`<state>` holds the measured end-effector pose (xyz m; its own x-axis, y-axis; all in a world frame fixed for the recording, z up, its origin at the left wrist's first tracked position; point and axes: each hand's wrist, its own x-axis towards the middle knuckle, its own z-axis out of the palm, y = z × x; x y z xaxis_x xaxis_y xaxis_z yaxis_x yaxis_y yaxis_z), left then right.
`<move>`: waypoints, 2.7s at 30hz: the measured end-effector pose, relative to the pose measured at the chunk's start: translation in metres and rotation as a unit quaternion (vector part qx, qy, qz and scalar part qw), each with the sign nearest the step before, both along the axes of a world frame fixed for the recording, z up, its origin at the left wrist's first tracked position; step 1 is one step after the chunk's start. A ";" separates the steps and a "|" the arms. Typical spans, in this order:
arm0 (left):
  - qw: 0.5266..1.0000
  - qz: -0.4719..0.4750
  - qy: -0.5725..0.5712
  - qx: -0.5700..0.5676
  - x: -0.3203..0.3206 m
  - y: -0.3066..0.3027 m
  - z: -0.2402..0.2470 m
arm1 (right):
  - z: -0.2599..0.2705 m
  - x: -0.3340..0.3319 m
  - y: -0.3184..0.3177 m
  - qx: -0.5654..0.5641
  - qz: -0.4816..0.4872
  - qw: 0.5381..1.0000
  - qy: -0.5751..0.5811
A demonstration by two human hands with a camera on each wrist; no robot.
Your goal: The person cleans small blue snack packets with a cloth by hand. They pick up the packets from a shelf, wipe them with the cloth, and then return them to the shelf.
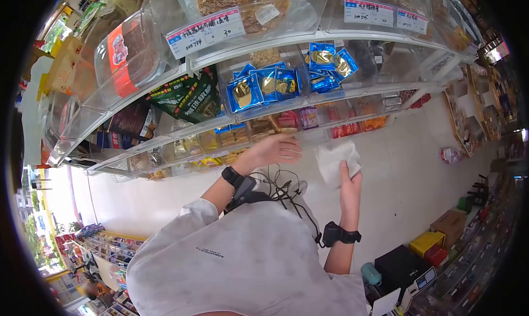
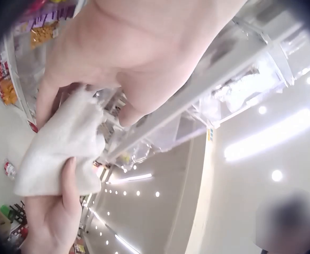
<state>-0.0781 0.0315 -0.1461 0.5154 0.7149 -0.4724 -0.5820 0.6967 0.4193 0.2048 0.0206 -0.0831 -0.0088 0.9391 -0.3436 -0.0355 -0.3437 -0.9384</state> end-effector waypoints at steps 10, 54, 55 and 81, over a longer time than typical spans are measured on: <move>0.718 0.198 0.607 0.276 -0.176 -0.047 -0.279 | -0.069 0.006 -0.036 -0.076 -0.059 0.995 0.010; 0.744 -0.060 0.573 0.338 -0.065 -0.037 0.042 | -0.009 -0.043 -0.010 0.084 0.000 0.995 -0.050; 0.769 -0.027 0.528 0.358 -0.058 -0.029 0.062 | -0.002 -0.051 -0.003 0.150 0.019 0.986 -0.068; 0.936 0.314 0.019 0.161 0.051 0.014 0.161 | 0.101 -0.124 0.019 0.529 0.189 0.803 -0.201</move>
<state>-0.0274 0.0453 0.0151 -0.0663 0.9795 -0.1905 -0.8145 0.0571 0.5773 0.0803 0.0395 0.0180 -0.4499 0.6637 0.5976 0.2627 0.7379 -0.6217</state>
